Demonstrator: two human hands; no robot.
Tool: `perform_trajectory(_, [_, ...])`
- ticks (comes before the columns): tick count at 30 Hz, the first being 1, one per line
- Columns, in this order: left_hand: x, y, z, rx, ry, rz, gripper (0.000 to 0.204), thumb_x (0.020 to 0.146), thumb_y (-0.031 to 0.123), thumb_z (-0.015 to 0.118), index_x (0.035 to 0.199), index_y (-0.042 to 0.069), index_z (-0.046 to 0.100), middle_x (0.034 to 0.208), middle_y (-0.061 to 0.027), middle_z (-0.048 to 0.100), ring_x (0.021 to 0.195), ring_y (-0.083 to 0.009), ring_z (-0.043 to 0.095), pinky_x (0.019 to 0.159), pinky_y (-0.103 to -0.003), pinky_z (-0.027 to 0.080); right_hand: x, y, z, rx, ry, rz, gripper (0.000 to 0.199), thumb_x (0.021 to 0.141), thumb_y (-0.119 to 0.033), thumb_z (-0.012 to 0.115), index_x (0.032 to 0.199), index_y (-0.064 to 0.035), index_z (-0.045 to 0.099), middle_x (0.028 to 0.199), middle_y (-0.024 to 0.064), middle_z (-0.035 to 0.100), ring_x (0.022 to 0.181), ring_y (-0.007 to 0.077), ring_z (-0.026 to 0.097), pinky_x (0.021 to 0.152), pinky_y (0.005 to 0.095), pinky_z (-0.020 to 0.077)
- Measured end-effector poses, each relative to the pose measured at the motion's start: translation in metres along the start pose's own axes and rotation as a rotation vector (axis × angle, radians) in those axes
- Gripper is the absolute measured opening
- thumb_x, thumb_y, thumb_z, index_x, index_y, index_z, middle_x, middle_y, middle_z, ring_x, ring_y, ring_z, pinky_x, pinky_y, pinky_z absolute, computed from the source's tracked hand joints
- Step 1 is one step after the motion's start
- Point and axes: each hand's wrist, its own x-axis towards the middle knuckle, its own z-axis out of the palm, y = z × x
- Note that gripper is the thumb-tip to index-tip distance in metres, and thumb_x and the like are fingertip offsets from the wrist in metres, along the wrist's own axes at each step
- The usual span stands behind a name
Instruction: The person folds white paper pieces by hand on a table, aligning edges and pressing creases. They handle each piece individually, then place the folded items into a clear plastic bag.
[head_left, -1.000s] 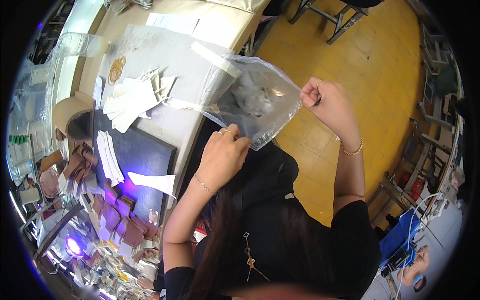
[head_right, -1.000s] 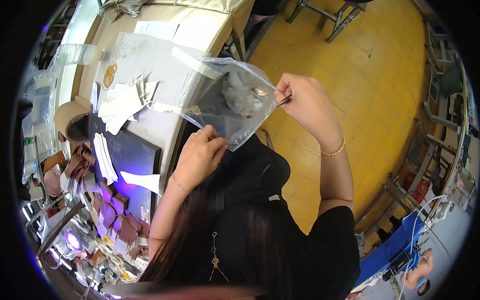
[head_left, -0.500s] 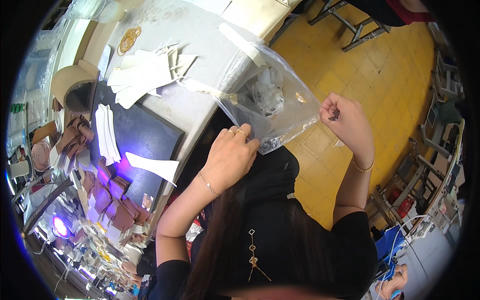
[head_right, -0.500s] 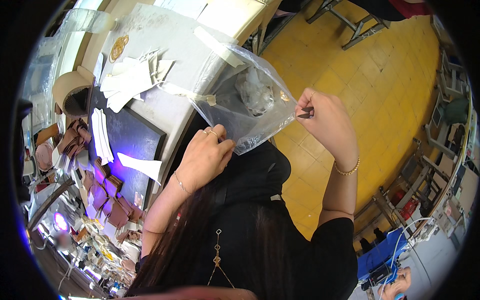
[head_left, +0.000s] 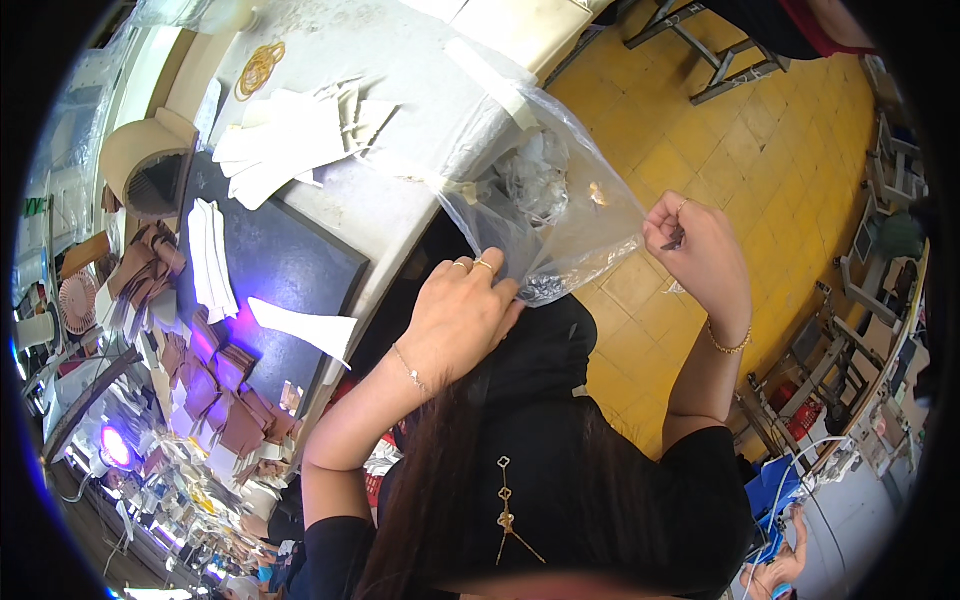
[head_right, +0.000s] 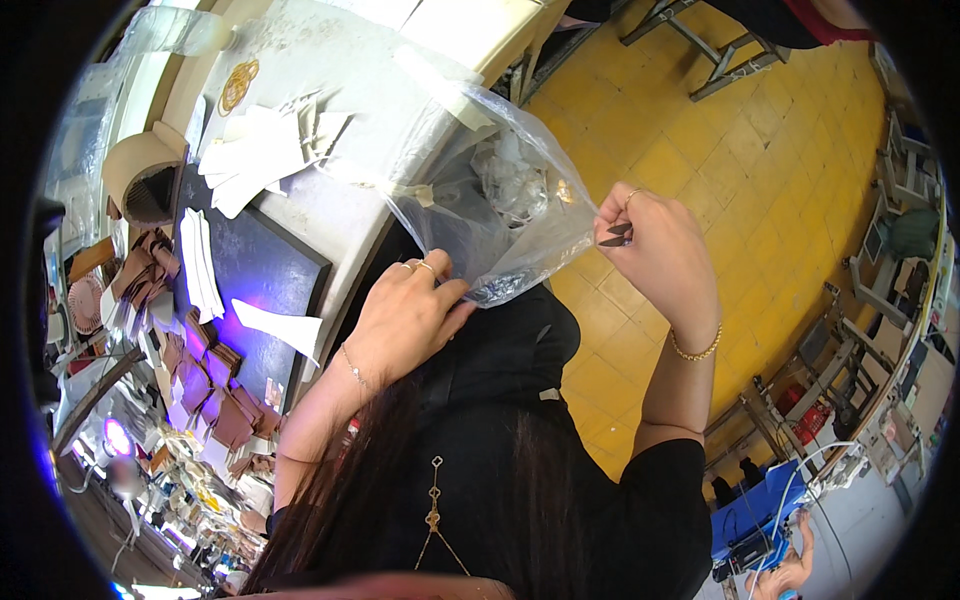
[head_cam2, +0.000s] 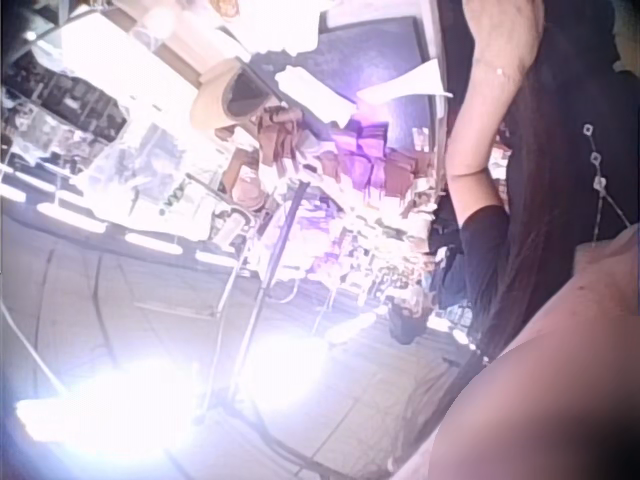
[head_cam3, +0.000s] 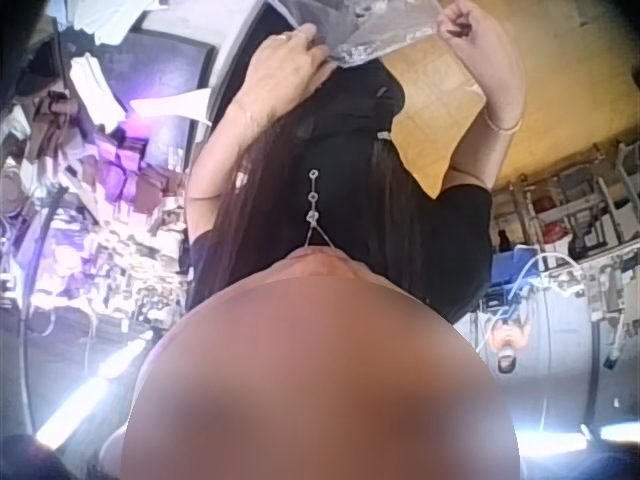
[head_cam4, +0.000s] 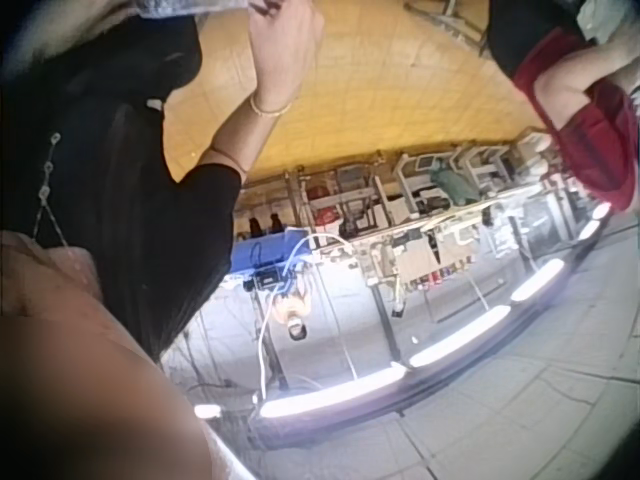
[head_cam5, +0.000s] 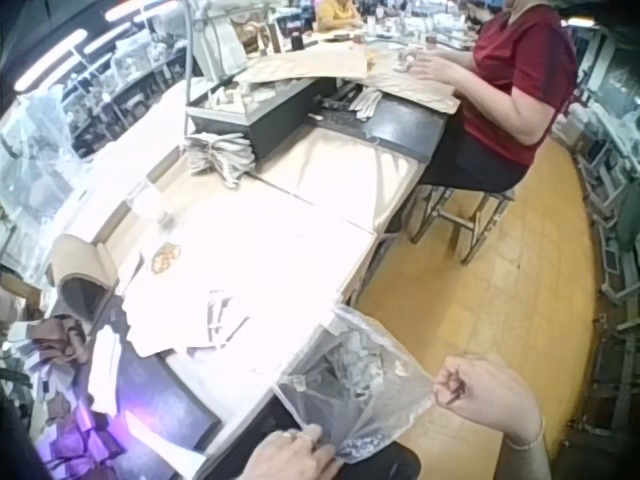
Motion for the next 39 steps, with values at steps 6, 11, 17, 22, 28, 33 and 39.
perform_trajectory(6, [0.041, -0.004, -0.018, 0.089, 0.063, 0.16, 0.022, 0.091, 0.028, 0.072, 0.091, 0.006, 0.078, 0.095, -0.012, 0.065, 0.089, -0.0319, 0.065, 0.082, -0.041, 0.053, -0.002, 0.0, -0.003, 0.12, -0.049, 0.001, 0.012, 0.087, -0.008, 0.073, 0.085, 0.0006, 0.065, 0.066, 0.0068, 0.062, 0.058, 0.0138, 0.057, 0.058, 0.0272, 0.0475])
perform_trajectory(11, [0.171, -0.012, 0.034, 0.111, -0.726, -0.034, 0.018, 0.087, 0.009, 0.07, 0.101, 0.001, 0.078, 0.107, -0.0215, 0.075, 0.098, -0.0375, 0.074, 0.085, -0.048, 0.058, 0.001, -0.003, -0.011, 0.14, -0.08, 0.005, 0.012, 0.085, -0.009, 0.073, 0.085, 0.0, 0.066, 0.071, 0.0125, 0.065, 0.064, 0.0217, 0.066, 0.062, 0.0319, 0.0521])
perform_trajectory(17, [0.232, -0.04, 0.135, 0.014, -0.37, -0.004, 0.029, 0.093, 0.006, 0.061, 0.116, 0.004, 0.077, 0.12, -0.0161, 0.074, 0.112, -0.034, 0.072, 0.09, -0.046, 0.058, 0.017, 0.002, -0.023, 0.157, -0.111, -0.061, 0.013, 0.085, -0.008, 0.075, 0.084, -0.0005, 0.065, 0.065, 0.0088, 0.061, 0.056, 0.0183, 0.057, 0.056, 0.0289, 0.0464])
perform_trajectory(22, [0.236, -0.067, 0.165, 0.06, -0.388, -0.163, 0.029, 0.092, 0.005, 0.06, 0.115, 0.009, 0.078, 0.125, -0.0148, 0.073, 0.116, -0.0319, 0.07, 0.1, -0.046, 0.049, 0.025, 0.007, -0.032, 0.179, -0.195, -0.131, 0.013, 0.084, -0.007, 0.076, 0.082, -0.0012, 0.065, 0.064, 0.0075, 0.06, 0.053, 0.015, 0.055, 0.053, 0.0269, 0.0436])
perform_trajectory(28, [0.227, -0.074, 0.179, 0.079, -0.309, -0.067, 0.02, 0.087, 0.016, 0.069, 0.104, 0.014, 0.08, 0.118, -0.0072, 0.071, 0.123, -0.03, 0.062, 0.104, -0.05, 0.041, 0.029, 0.002, -0.031, 0.175, -0.245, -0.171, 0.014, 0.084, -0.005, 0.077, 0.081, -0.0015, 0.064, 0.063, 0.0061, 0.058, 0.053, 0.014, 0.053, 0.052, 0.0268, 0.0427])
perform_trajectory(33, [0.228, -0.073, 0.187, 0.138, -0.236, -0.035, 0.02, 0.086, 0.013, 0.067, 0.1, 0.017, 0.08, 0.118, -0.0033, 0.07, 0.124, -0.0266, 0.059, 0.109, -0.05, 0.036, 0.032, -0.004, -0.032, 0.176, -0.26, -0.19, 0.016, 0.09, -0.004, 0.074, 0.08, 0.0009, 0.062, 0.059, 0.0011, 0.054, 0.052, 0.0084, 0.048, 0.052, 0.0239, 0.0371])
perform_trajectory(39, [0.227, -0.077, 0.189, 0.148, -0.252, -0.008, 0.023, 0.087, 0.011, 0.063, 0.1, 0.018, 0.081, 0.119, -0.0016, 0.07, 0.125, -0.0253, 0.059, 0.109, -0.05, 0.036, 0.034, -0.007, -0.031, 0.126, -0.274, -0.212, 0.017, 0.09, -0.006, 0.075, 0.081, 0.0008, 0.063, 0.059, 0.0017, 0.053, 0.053, 0.0088, 0.048, 0.053, 0.0243, 0.0374])
